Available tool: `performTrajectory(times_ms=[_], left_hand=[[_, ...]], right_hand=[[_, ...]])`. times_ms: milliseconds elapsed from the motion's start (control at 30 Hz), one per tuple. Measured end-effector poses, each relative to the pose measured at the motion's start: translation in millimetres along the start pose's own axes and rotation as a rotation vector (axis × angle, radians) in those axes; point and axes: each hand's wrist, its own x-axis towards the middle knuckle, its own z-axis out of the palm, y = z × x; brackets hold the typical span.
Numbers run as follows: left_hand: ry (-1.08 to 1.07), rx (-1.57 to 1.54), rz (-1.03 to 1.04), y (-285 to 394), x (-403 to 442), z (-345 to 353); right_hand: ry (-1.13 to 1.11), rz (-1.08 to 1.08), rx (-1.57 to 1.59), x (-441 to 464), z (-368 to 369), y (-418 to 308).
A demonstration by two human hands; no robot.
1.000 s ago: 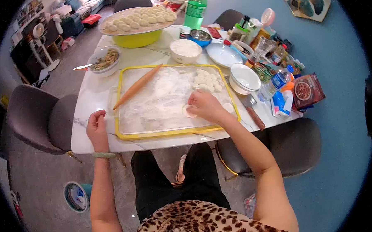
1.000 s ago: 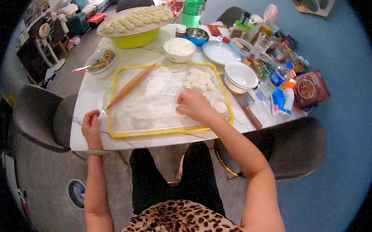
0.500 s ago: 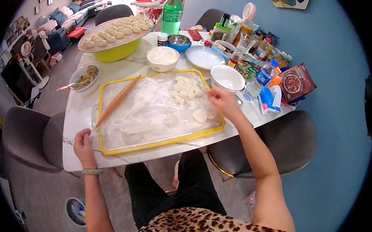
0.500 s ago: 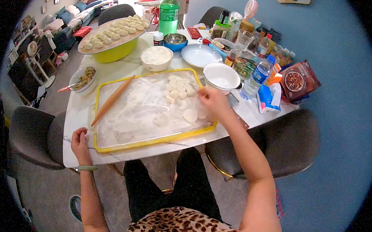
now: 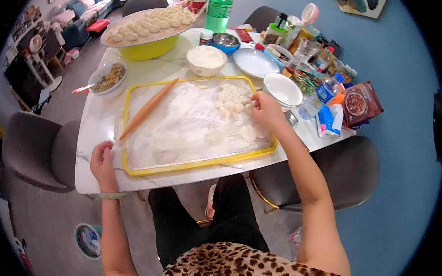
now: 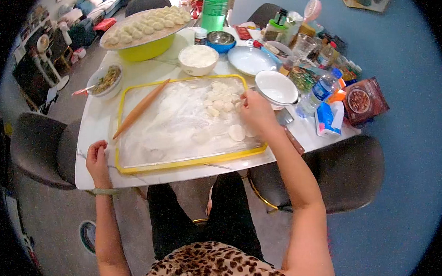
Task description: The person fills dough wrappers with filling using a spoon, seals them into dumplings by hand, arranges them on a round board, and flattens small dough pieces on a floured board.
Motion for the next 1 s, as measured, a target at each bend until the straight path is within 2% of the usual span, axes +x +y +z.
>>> performTrajectory(times_ms=[100,167,200,267,367,500,567,700,767,900,967,1000], left_hand=[[0.009,-0.097,-0.001,-2.0,0.0,3.2],[0.023,-0.113,0.008,1.8,-0.8,3.4],[0.023,-0.086,-0.019,2.1,-0.5,2.8],[0.025,-0.067,-0.048,3.1,-0.8,3.5],[0.034,-0.062,-0.034,4.3,-1.9,5.7],[0.022,-0.094,-0.034,4.5,-1.0,4.5],[0.016,-0.118,-0.038,6.0,-0.8,5.3],[0.025,-0.144,-0.058,3.2,-1.7,5.0],[0.032,-0.139,-0.053,1.5,-0.5,4.6],[0.040,-0.143,-0.046,-1.2,-0.2,5.3],[0.031,-0.150,-0.036,1.7,0.3,6.1],[0.022,-0.121,-0.047,2.9,-0.4,5.5]], right_hand=[[-0.090,-0.101,0.003,-0.5,-2.3,-4.1],[-0.019,-0.219,-0.191,-0.2,4.8,0.7],[-0.018,-0.223,-0.191,1.9,6.8,3.9],[-0.100,-0.040,-0.107,7.1,9.2,10.8],[-0.069,-0.046,-0.049,5.8,11.0,17.7],[-0.107,-0.010,0.162,-20.2,6.9,-30.4],[-0.137,-0.226,0.319,-29.0,19.2,-48.9],[-0.190,-0.243,0.332,-37.7,35.2,-83.4],[-0.201,-0.392,0.173,-37.4,46.3,-82.9],[-0.110,-0.306,0.206,-21.5,33.8,-89.8],[0.045,-0.600,0.056,-12.5,40.2,-99.1],[-0.124,-0.597,-0.042,-12.9,50.3,-102.8]])
